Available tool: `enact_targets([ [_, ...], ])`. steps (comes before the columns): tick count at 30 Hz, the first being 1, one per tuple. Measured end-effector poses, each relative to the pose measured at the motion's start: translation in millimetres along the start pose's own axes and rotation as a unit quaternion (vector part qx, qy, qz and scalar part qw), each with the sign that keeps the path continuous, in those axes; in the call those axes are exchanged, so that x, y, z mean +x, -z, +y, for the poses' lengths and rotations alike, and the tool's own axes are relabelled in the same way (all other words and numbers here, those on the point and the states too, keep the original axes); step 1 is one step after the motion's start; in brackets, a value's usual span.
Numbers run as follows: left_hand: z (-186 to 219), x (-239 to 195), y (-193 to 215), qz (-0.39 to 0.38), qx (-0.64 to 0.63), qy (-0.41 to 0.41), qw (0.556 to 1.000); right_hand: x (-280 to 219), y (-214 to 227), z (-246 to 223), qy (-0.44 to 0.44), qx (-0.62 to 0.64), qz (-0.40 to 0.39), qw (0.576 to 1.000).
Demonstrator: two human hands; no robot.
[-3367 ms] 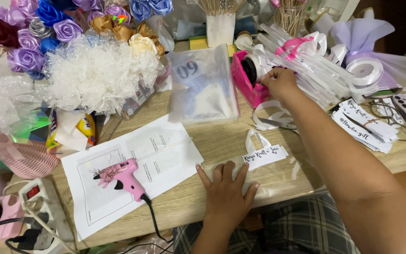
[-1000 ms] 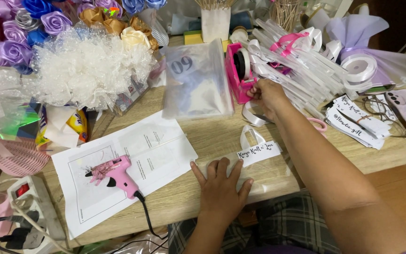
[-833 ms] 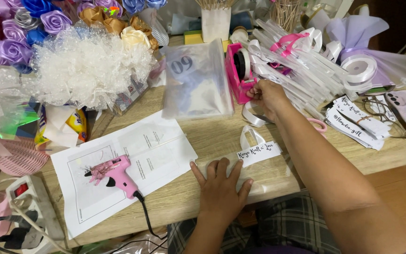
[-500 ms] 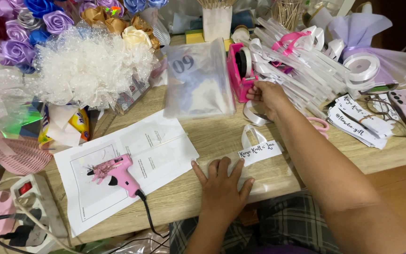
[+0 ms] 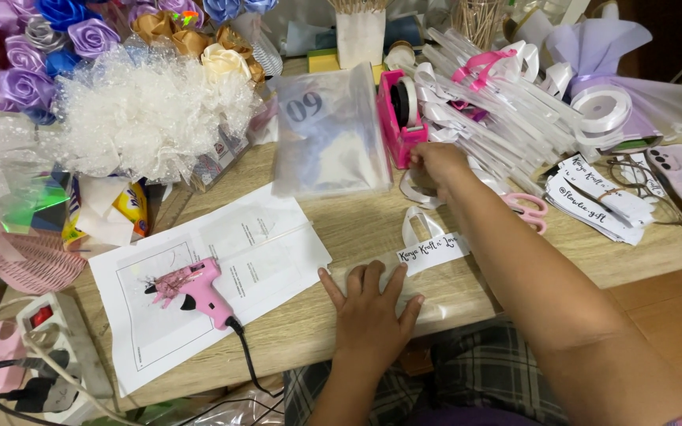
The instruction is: The person assembles a small clear plastic bag by folding and pressing its edges, then places a printed paper label on the front and secures it with tape. The person smooths the label and tape to ensure adhesion.
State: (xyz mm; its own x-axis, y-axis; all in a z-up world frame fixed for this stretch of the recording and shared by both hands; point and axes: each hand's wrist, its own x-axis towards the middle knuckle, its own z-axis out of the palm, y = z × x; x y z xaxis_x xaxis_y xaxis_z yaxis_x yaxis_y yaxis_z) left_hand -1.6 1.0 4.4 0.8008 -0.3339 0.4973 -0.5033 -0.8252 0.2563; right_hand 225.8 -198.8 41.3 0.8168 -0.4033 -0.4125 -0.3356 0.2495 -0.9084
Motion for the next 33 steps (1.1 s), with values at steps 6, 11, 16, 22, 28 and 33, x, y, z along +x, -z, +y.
enact_targets([
  [6, -2, -1, -2, 0.009, -0.007, -0.004, 1.0, -33, 9, -5, 0.114, -0.249, -0.047, 0.961],
  [11, -1, 0, 2, 0.012, 0.002, -0.006, 1.0, -86, 44, -15, 0.219, -0.217, -0.15, 0.939],
  [16, -2, 1, 5, -0.031, -0.006, 0.014, 0.999, -126, 101, 7, 0.309, -0.199, -0.225, 0.902],
  [22, 8, 19, 29, -0.145, -0.037, 0.038, 0.988, -103, 139, 91, 0.272, 0.035, -0.385, 0.881],
  [28, 24, 26, -4, 0.028, -0.045, 0.07, 0.996, -79, 134, 127, 0.332, 0.001, -0.389, 0.859],
  [33, 38, 40, -5, 0.05, -0.181, 0.122, 0.975, -97, 133, 108, 0.321, -0.031, -0.403, 0.856],
])
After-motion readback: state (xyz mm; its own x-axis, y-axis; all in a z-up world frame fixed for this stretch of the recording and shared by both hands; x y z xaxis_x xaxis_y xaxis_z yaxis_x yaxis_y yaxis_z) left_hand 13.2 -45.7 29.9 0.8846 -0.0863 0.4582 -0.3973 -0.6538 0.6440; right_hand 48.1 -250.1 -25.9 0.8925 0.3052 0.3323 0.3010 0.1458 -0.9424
